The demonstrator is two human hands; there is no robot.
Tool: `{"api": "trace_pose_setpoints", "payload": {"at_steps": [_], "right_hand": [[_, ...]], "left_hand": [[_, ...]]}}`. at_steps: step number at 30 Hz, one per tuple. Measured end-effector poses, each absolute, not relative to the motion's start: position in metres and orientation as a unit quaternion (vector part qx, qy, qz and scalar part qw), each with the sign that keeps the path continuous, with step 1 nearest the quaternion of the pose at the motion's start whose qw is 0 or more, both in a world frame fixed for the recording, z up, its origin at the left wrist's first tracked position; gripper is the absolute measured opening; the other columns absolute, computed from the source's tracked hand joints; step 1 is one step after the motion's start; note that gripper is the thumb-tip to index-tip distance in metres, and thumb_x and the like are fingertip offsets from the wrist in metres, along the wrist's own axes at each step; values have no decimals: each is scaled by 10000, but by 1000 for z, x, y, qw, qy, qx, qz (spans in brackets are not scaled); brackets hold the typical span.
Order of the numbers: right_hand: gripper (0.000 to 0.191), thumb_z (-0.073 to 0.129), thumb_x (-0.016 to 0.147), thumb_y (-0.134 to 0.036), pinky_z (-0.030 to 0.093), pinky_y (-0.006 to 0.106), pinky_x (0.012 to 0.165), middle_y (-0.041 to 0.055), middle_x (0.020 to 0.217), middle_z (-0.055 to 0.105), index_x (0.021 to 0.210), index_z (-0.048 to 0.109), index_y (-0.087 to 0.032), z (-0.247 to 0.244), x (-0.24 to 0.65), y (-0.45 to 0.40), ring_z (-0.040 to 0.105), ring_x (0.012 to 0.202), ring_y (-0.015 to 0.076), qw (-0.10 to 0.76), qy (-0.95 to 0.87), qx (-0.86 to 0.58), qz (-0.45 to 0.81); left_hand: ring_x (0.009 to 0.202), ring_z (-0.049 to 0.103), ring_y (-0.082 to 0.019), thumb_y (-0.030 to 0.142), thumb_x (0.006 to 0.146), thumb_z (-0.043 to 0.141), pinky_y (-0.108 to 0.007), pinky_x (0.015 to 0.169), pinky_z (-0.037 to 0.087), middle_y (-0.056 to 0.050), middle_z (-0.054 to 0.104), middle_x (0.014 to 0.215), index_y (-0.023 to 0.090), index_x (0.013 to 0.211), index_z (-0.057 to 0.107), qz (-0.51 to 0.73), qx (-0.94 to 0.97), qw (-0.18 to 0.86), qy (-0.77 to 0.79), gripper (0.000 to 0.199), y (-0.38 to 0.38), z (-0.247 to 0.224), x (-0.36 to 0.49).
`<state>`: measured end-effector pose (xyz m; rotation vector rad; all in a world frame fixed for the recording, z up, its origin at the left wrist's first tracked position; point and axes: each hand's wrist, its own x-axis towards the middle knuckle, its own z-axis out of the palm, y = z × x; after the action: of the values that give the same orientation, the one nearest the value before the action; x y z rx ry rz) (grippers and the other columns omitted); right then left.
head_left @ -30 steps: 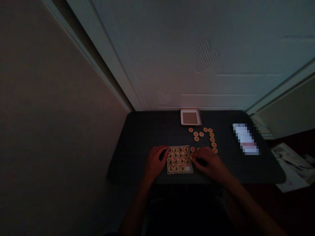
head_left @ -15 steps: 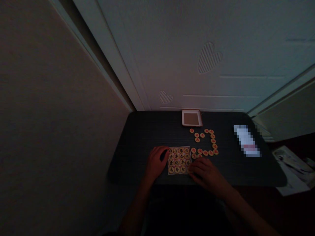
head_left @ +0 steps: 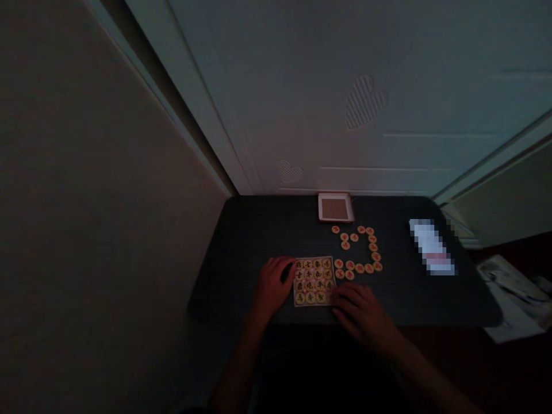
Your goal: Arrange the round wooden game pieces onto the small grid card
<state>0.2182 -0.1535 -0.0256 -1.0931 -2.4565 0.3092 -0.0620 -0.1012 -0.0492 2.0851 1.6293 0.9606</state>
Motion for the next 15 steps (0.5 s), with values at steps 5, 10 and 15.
{"api": "trace_pose_setpoints", "payload": {"at_steps": [5, 10, 15], "right_hand": [[348, 623, 971, -249, 513, 472, 987, 83, 1281, 710, 1317, 652, -251, -31, 218, -158, 612, 1213, 279, 220, -886, -395, 104], [285, 617, 986, -250, 478, 486, 1004, 64, 1235, 738, 1264, 677, -250, -28, 214, -156, 610, 1204, 276, 223, -882, -400, 112], [246, 620, 982, -222, 459, 502, 1019, 49, 1220, 747, 1213, 697, -253, -20, 212, -152, 610, 1207, 279, 214, -887, -392, 120]], "left_hand": [[1088, 664, -227, 284, 1005, 562, -448, 1021, 488, -39, 735, 1151, 257, 1137, 656, 336, 732, 157, 571, 163, -101, -50, -62], [1082, 667, -227, 278, 1003, 564, -456, 1035, 480, -42, 738, 1147, 252, 1129, 657, 339, 733, 154, 569, 159, -101, -51, -62], [1087, 671, -232, 286, 1007, 550, -469, 1055, 475, -47, 739, 1148, 253, 1130, 660, 343, 732, 157, 567, 168, -101, -49, -62]]}}
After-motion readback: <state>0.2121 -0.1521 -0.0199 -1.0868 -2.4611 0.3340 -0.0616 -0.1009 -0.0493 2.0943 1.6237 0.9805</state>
